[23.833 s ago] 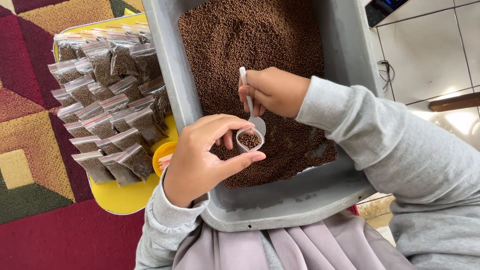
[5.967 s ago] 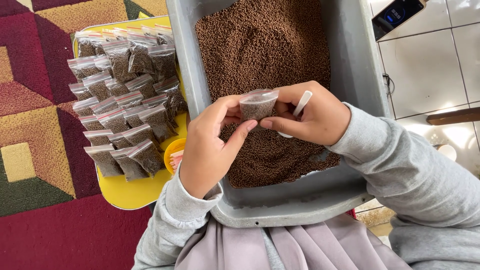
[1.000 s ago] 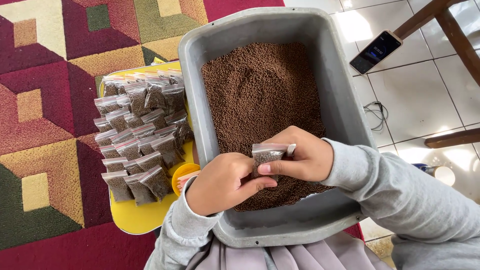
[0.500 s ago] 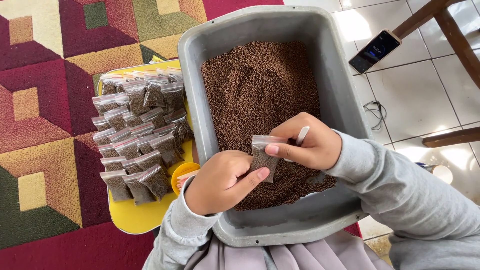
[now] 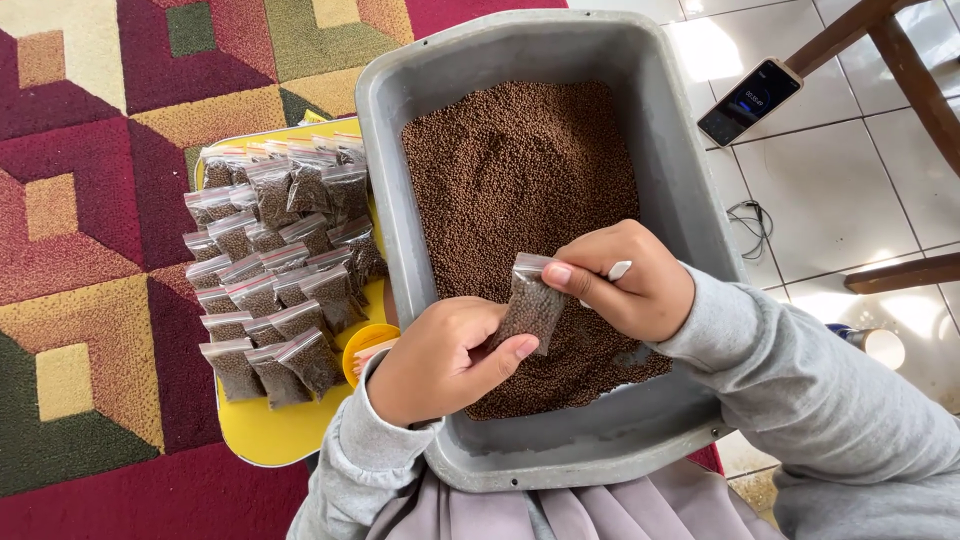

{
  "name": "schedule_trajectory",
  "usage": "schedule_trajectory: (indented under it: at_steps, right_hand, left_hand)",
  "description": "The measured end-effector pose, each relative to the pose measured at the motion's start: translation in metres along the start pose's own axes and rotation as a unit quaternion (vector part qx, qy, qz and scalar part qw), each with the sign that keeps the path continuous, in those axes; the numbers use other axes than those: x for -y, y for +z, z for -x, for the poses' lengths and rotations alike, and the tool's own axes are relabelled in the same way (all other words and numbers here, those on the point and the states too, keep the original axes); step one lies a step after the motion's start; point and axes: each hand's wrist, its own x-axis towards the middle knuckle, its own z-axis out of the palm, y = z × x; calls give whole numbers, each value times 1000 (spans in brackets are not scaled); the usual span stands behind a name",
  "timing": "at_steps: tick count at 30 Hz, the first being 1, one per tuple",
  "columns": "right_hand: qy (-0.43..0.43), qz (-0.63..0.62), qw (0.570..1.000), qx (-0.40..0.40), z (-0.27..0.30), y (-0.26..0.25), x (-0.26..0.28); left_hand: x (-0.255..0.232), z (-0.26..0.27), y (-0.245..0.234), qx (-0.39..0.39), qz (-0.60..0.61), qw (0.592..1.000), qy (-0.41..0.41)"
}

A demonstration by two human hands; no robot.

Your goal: The person scoops small brown pellets from a large bin using a white plastic spoon and fills small transparent plastic bags, then places the filled bags onto a yellow tray.

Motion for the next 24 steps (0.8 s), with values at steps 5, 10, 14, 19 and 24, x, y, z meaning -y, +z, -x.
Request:
schedule_trajectory:
  at_steps: [5,10,14,19,24]
  right_hand:
    - [17,-27,999,3,-2,1,6]
    - [25,-61,998,9,-3,-12,4]
    - [0,-61,998,36,-4,-13,2]
    - [-14,-38,999,25,-4,-11,5]
    - [-32,-37,999,22,-2,-9,1]
  left_hand:
    - [-1,0,0,-10,3,1000,9]
    - [3,7,0,-18,12,1000,0]
    - [5,8,1,-16,28,999,1]
    - [4,7,1,-12,24,1000,1]
    - [-6,0,-2,-6,8,1000,8]
